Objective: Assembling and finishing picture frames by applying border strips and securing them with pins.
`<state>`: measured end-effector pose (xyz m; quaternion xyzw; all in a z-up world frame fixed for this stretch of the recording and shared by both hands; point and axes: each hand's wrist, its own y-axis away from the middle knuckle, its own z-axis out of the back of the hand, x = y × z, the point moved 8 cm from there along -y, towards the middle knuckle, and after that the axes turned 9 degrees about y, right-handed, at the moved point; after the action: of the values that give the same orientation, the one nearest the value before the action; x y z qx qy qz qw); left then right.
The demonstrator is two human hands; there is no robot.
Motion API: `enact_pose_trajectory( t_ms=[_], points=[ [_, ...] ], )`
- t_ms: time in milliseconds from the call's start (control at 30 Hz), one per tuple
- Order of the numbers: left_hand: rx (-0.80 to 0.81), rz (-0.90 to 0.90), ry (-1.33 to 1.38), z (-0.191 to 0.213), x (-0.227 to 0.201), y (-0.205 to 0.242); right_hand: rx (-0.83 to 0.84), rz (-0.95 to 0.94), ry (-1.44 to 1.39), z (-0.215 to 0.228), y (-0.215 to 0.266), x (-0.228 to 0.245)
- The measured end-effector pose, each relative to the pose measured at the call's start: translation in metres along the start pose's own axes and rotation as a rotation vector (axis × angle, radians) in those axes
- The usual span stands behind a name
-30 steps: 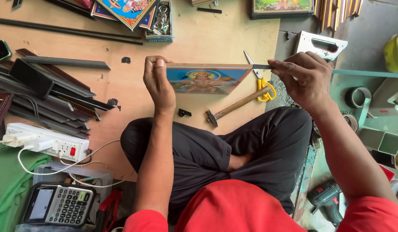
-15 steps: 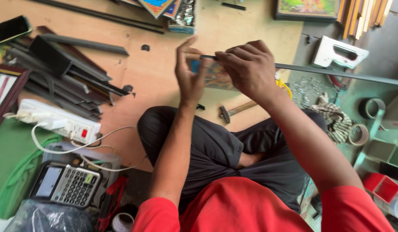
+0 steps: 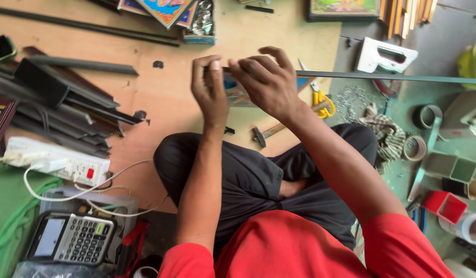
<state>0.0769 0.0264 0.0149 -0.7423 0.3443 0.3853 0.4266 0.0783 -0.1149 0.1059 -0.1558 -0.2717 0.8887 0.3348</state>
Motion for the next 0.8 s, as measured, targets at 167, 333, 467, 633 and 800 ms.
enact_pose_trajectory(
  t_ms=[167, 333, 467, 633, 800],
  points=[
    [-0.052, 0.094, -0.129, 0.012, 0.006, 0.000, -0.110, -0.052, 0.191, 0.036, 0.074, -0.054],
    [-0.037, 0.005, -0.151, -0.013, -0.043, -0.016, -0.084, -0.044, 0.257, 0.043, 0.088, -0.066],
    [0.182, -0.591, -0.883, -0.074, -0.119, -0.016, -0.013, -0.054, 0.234, 0.044, 0.088, -0.064],
    [0.627, -0.457, -0.621, -0.143, -0.074, -0.001, -0.025, -0.057, 0.202, 0.055, 0.088, -0.055],
    [0.773, -0.222, -0.572, -0.158, -0.034, 0.010, -0.128, -0.031, 0.478, 0.032, 0.162, -0.029]
  ],
)
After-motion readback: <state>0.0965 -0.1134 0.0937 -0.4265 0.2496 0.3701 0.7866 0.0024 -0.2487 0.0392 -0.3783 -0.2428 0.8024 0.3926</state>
